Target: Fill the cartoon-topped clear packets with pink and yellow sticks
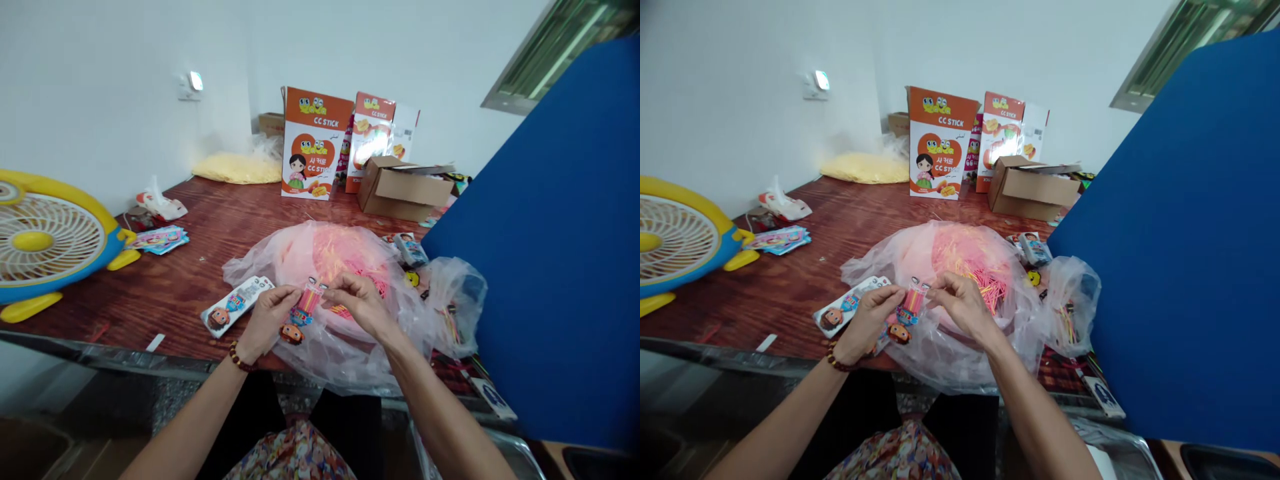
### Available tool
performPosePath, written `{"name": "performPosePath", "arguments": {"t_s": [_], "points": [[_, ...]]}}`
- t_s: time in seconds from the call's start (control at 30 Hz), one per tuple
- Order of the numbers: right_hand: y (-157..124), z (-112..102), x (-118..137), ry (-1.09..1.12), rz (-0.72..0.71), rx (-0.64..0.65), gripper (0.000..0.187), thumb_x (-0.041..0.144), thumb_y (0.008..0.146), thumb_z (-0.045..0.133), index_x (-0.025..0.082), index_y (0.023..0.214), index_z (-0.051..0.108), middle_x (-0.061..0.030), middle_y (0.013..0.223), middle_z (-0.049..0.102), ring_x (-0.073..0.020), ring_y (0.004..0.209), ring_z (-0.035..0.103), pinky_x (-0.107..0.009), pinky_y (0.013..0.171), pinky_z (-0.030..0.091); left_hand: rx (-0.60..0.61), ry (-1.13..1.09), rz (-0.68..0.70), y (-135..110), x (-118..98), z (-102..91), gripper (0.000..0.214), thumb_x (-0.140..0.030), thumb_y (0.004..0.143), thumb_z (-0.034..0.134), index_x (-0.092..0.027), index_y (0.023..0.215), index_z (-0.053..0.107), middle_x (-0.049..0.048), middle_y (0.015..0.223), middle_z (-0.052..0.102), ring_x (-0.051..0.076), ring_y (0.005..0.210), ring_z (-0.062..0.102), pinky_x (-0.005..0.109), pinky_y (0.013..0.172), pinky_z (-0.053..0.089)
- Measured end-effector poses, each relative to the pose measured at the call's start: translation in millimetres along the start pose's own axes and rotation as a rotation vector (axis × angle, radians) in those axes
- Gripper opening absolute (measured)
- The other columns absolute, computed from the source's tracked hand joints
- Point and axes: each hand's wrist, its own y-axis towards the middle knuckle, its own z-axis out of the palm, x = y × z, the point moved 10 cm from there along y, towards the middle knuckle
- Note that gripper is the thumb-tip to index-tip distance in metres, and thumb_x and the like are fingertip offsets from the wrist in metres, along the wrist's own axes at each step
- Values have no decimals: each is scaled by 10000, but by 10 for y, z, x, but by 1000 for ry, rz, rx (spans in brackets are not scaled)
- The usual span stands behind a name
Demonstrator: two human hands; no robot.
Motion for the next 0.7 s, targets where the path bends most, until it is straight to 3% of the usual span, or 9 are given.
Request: {"name": "performPosePath", "arguments": {"t_s": [0.13, 0.2, 0.37, 0.5, 0.7], "points": [[54, 22, -144, 138, 76, -56, 167, 298, 677, 729, 194, 635, 606, 25, 585, 606, -154, 561, 632, -276, 569, 500, 201, -79, -210, -43, 151, 125, 300, -364, 686, 804, -157, 896, 750, 41, 822, 713, 127, 665, 605, 226, 631, 480], [48, 53, -182, 175, 105, -55, 194, 318, 661, 749, 188, 639, 606, 25, 590, 609, -152, 556, 640, -274, 568, 506, 277, -64, -249, -70, 194, 170, 283, -336, 670, 821, -159, 880, 753, 49, 826, 714, 125, 668, 609, 227, 640, 480], [1, 134, -252, 256, 165, 2, 251, 367, 673, 776, 188, 768, 629, 18, 692, 656, -143, 624, 662, -270, 624, 522, 206, -29, -172, -32, 165, 131, 232, -333, 658, 824, -167, 791, 732, 23, 750, 693, 117, 630, 584, 223, 607, 453], [-48, 288, -372, 279, 196, 66, 254, 358, 672, 779, 187, 808, 649, 28, 683, 639, -106, 558, 582, -230, 538, 450, 196, 28, -127, -28, 140, 174, 260, -358, 675, 802, -144, 798, 719, 25, 735, 683, 127, 639, 574, 230, 605, 444], [-66, 343, -539, 348, 164, -100, 187, 302, 653, 759, 173, 633, 625, 31, 613, 586, -96, 564, 502, -222, 539, 400, 169, 1, -135, -43, 191, 182, 263, -318, 707, 774, -144, 893, 710, 18, 790, 687, 126, 685, 572, 221, 632, 432]]}}
